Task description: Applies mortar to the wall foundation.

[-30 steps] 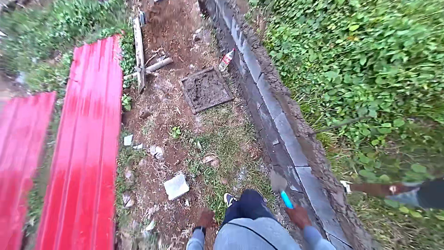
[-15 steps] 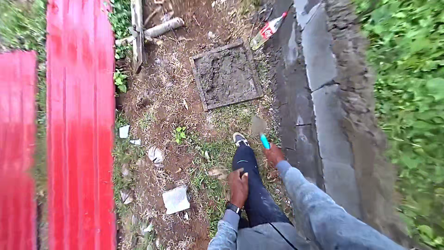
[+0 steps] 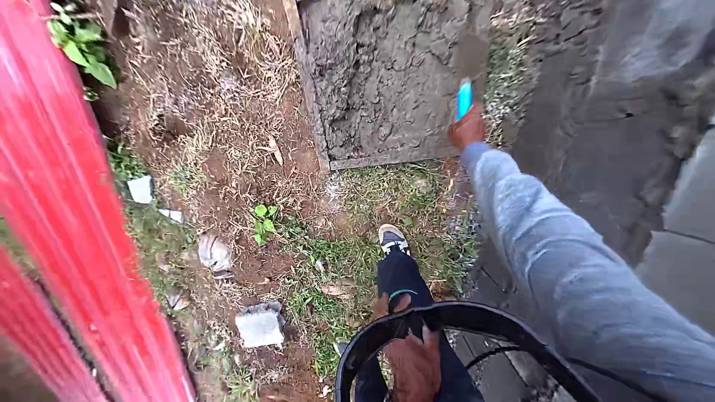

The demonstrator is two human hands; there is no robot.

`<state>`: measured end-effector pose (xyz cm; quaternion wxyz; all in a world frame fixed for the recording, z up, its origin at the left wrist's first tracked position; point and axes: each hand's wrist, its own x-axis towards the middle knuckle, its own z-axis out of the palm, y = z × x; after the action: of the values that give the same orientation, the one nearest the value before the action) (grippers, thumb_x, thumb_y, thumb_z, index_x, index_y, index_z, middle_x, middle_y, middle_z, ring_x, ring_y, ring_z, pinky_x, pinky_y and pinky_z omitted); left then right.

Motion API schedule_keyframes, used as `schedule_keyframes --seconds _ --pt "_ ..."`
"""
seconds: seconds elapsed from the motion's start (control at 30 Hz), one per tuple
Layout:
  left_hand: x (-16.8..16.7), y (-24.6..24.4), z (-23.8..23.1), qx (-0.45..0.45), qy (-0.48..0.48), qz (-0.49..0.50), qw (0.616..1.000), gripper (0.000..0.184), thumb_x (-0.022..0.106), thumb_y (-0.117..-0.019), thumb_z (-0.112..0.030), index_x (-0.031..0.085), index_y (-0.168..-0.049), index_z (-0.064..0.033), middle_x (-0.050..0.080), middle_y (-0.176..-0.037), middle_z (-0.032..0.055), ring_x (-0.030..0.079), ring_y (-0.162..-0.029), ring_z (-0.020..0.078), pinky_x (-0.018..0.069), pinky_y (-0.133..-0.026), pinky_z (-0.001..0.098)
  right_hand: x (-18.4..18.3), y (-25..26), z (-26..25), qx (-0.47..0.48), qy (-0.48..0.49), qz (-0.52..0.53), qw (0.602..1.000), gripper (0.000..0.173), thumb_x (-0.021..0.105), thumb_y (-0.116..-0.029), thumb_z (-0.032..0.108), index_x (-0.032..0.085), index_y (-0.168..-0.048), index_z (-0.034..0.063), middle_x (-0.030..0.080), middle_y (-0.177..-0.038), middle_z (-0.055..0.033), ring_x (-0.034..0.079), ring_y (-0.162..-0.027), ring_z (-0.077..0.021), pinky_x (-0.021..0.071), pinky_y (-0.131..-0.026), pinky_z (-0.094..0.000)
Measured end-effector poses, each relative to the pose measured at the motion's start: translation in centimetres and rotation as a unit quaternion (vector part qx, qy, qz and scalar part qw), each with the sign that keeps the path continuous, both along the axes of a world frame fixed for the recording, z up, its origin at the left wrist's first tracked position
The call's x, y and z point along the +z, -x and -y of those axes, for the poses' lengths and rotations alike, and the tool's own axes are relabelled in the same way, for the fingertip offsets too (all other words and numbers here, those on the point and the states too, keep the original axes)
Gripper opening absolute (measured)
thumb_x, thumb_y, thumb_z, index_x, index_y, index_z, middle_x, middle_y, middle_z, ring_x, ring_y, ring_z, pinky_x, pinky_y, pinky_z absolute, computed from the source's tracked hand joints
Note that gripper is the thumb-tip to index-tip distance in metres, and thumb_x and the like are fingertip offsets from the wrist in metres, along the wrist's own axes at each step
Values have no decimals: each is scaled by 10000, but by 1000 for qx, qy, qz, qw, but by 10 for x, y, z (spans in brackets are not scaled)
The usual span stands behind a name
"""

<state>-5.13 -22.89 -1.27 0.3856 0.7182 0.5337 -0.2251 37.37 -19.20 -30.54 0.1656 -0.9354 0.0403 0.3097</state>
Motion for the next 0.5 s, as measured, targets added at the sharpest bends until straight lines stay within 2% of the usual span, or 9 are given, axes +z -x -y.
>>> schedule_keyframes --seconds 0.07,0.13,0.17,0.23,0.3,0.4,0.5 --pt "-11 -9 -4 32 -1 9 999 564 757 -858 -499 692 -1321 -183 464 -1562 172 424 -1464 322 430 -1153 515 -22 -30 -33 -10 5 12 1000 873 688 -895 139 195 -1592 -42 546 -1411 -348 567 -1303 -496 471 -1066 -651" --pt "-17 -17 -6 68 16 41 997 531 788 -841 -439 711 -1287 -162 443 -1565 218 368 -1494 360 389 -1193 512 -34 -34 -80 -36 -21 36 998 855 647 -917 147 167 -1601 -35 564 -1418 -302 588 -1311 -424 493 -1088 -556" --pt "-21 -22 -8 73 22 52 996 516 789 -837 -434 723 -1265 -155 459 -1542 240 372 -1482 387 376 -1195 527 -39 -29 -103 -42 -47 41 997 855 636 -931 153 148 -1605 -41 568 -1410 -300 600 -1293 -414 501 -1082 -540" --pt "-25 -28 -10 62 33 46 997 512 782 -837 -463 727 -1254 -171 461 -1535 244 363 -1479 416 355 -1194 572 -47 -15 -143 -4 -64 32 997 839 609 -943 151 134 -1613 -17 606 -1357 -291 646 -1224 -415 538 -1028 -552" --pt "-34 -29 -6 41 7 44 998 526 778 -822 -511 729 -1247 -205 473 -1534 215 379 -1475 402 368 -1191 566 -53 11 -157 70 -37 17 997 815 607 -938 115 161 -1611 3 639 -1276 -317 669 -1150 -474 556 -947 -628" --pt "-44 -22 -7 13 -38 72 997 530 749 -826 -563 733 -1222 -211 509 -1500 210 423 -1445 394 395 -1171 549 -45 43 -129 182 7 -20 983 738 610 -957 98 225 -1581 12 636 -1224 -343 666 -1090 -538 551 -875 -696" --pt "-48 -21 -15 29 -36 82 996 525 750 -815 -542 749 -1194 -178 523 -1479 235 435 -1429 417 396 -1158 559 -25 39 -79 273 38 -41 960 641 623 -961 138 330 -1522 37 634 -1163 -380 647 -1031 -605 507 -799 -769"
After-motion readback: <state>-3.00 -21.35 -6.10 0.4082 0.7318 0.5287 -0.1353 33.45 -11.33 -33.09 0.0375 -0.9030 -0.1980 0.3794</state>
